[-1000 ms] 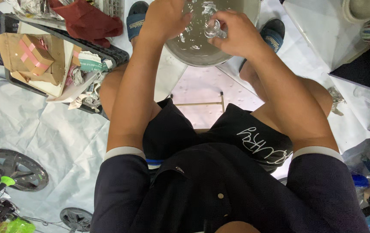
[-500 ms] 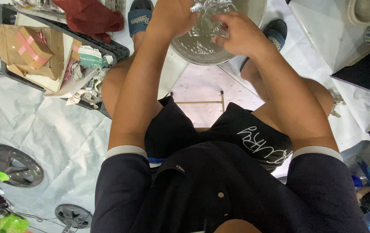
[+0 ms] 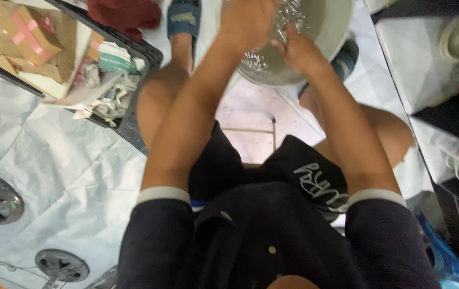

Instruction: The person washes a clear glass and a white mug in a bucket of water, then dries them with a red cloth. The person handles the items one at a time, rinsing and wiping each before placing them aside.

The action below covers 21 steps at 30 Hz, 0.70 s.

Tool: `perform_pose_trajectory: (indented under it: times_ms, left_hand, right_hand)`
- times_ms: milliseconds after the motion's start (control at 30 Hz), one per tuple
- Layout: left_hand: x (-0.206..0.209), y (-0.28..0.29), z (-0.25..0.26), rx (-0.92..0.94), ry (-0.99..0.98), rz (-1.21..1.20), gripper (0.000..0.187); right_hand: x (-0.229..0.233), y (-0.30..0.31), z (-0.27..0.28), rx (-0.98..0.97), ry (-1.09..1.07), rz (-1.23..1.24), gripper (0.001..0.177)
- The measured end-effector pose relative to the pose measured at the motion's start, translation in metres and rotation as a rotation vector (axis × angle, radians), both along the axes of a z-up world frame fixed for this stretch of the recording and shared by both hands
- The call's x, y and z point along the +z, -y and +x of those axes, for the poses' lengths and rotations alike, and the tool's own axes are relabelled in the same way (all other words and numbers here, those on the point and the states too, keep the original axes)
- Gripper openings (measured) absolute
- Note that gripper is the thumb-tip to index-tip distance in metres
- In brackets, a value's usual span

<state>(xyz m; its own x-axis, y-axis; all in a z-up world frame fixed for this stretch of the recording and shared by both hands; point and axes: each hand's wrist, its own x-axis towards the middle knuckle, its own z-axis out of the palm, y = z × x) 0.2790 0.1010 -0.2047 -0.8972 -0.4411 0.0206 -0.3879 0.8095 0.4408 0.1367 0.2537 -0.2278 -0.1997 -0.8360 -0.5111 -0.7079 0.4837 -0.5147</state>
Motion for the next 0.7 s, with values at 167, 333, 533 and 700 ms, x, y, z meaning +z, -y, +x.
perform_pose_trajectory:
  times_ms: [167, 333, 533, 700]
  left_hand:
    - [0.033, 0.000, 0.004, -0.002, 0.057, 0.157, 0.049]
    - [0.035, 0.006, 0.004, 0.078, -0.061, 0.078, 0.040]
    - [0.011, -0.005, -0.006, 0.197, -0.141, 0.031, 0.031]
    - [-0.018, -0.006, -0.014, 0.205, -0.156, 0.025, 0.029]
  right_hand:
    - [-0.037, 0.003, -0.003, -0.190, 0.188, 0.294, 0.052]
    - [-0.096, 0.001, -0.016, -0.264, 0.397, 0.147, 0.041]
    - [-0.168, 0.000, -0.029, 0.191, 0.011, -0.140, 0.040]
    - [-0.209, -0.001, -0.024, -0.067, 0.551, -0.532, 0.070]
